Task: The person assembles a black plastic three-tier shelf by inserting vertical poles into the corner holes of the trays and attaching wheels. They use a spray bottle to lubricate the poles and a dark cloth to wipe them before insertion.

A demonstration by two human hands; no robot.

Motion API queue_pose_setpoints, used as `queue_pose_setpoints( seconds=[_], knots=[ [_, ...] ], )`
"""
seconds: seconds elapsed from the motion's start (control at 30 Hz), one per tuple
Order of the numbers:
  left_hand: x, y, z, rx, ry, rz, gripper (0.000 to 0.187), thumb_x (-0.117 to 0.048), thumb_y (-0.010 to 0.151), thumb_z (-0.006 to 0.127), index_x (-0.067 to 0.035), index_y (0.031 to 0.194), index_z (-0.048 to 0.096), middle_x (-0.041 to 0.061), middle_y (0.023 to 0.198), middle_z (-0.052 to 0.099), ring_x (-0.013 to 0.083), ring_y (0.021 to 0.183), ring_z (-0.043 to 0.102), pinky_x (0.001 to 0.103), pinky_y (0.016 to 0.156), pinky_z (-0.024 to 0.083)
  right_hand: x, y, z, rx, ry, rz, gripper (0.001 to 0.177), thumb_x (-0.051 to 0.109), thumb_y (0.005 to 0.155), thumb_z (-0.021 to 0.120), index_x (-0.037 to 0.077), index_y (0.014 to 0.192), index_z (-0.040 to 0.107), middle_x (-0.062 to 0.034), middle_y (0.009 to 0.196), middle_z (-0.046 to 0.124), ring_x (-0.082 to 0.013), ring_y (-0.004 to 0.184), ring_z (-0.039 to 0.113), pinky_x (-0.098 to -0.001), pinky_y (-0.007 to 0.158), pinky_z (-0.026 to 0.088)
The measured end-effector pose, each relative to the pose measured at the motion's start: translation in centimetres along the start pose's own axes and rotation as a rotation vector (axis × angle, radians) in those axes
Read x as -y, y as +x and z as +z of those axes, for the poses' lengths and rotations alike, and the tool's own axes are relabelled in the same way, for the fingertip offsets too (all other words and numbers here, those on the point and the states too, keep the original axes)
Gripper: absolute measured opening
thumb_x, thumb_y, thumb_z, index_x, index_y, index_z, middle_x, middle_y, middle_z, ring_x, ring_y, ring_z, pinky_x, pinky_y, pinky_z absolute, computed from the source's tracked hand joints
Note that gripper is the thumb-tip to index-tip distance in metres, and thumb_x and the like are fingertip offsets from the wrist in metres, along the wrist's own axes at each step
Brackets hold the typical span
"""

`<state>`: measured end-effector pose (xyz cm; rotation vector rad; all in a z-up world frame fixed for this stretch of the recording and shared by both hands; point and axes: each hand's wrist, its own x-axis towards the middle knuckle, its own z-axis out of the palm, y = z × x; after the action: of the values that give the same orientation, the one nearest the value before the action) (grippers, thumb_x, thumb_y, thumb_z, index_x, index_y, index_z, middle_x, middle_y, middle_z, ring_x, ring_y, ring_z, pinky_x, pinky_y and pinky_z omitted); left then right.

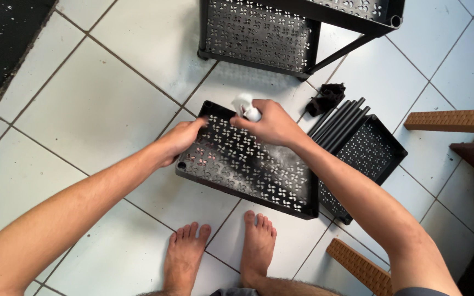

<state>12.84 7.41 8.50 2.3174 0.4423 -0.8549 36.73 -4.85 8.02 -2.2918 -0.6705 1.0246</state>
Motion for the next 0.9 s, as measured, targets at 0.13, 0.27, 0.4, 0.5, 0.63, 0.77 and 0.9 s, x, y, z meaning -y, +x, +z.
queue_pose_setpoints(
  seconds=[0.13,0.27,0.4,0.5,0.63,0.77,0.9],
  knots=[
    [3.3,12.4,-5.1,0.186,-1.221,-0.089,0.085,-0.069,0.1,0.017,-0.004,0.133,0.061,0.007,0.116,0.071,0.0154,0.1,0.069,0.031,0.085,0.057,1.2,-0.5,1.0,0.168,0.605,0.359,0.043,0.047,0.086,0.068,0.008,0.104,0.066,-0.0033,0.066,0.062,-0.0164,0.05,0.065,-0.0356,0.045,0.055],
    [5.8,14.1,-2.1,0.078,-1.255,-0.004,0.077,-0.066,0.099,0.02,-0.009,0.127,0.064,0.004,0.113,0.073,0.0138,0.103,0.069,0.03,0.091,0.055,2.5,-1.6,2.5,0.174,0.714,0.446,0.045,0.047,0.091,0.068,0.004,0.099,0.059,-0.0047,0.067,0.06,-0.017,0.049,0.064,-0.037,0.044,0.056],
    [4.3,12.1,-3.2,0.044,-1.245,0.078,0.079,-0.066,0.1,0.02,-0.006,0.125,0.065,0.005,0.112,0.073,0.0144,0.103,0.068,0.031,0.094,0.054,3.3,-2.5,3.3,0.163,0.724,0.395,0.038,0.046,0.09,0.066,0.009,0.097,0.065,-0.0035,0.066,0.061,-0.0156,0.049,0.064,-0.0344,0.042,0.054],
    [3.7,11.7,-4.2,0.012,-1.245,0.12,0.081,-0.067,0.1,0.02,-0.004,0.127,0.064,0.006,0.116,0.072,0.014,0.107,0.067,0.03,0.097,0.052,3.7,-2.9,3.6,0.194,0.772,0.381,0.039,0.046,0.091,0.065,0.007,0.093,0.063,-0.0042,0.065,0.06,-0.0156,0.047,0.064,-0.0343,0.04,0.053],
    [4.3,12.6,-3.7,-0.066,-1.254,0.136,0.083,-0.068,0.098,0.02,-0.004,0.141,0.052,0.008,0.13,0.066,0.0149,0.12,0.062,0.03,0.105,0.048,4.0,-3.5,3.6,0.17,0.724,0.348,0.037,0.043,0.093,0.067,0.007,0.089,0.061,-0.0055,0.064,0.062,-0.0161,0.047,0.064,-0.0321,0.04,0.052],
    [4.5,13.0,-3.9,-0.133,-1.258,0.15,0.088,-0.069,0.098,0.02,-0.001,0.147,0.044,0.009,0.14,0.061,0.0153,0.129,0.056,0.029,0.111,0.041,4.0,-4.1,3.6,0.21,0.715,0.318,0.033,0.041,0.091,0.067,0.009,0.087,0.061,-0.0053,0.062,0.062,-0.0164,0.046,0.064,-0.0321,0.038,0.051],
    [4.2,12.9,-4.3,-0.164,-1.235,0.163,0.089,-0.069,0.099,0.019,0.002,0.145,0.048,0.011,0.139,0.062,0.0165,0.128,0.057,0.03,0.111,0.041,3.5,-4.8,3.8,0.215,0.602,0.234,0.045,0.04,0.094,0.069,-0.002,0.083,0.061,-0.0074,0.061,0.064,-0.0167,0.047,0.066,-0.0313,0.041,0.053]
  ],
)
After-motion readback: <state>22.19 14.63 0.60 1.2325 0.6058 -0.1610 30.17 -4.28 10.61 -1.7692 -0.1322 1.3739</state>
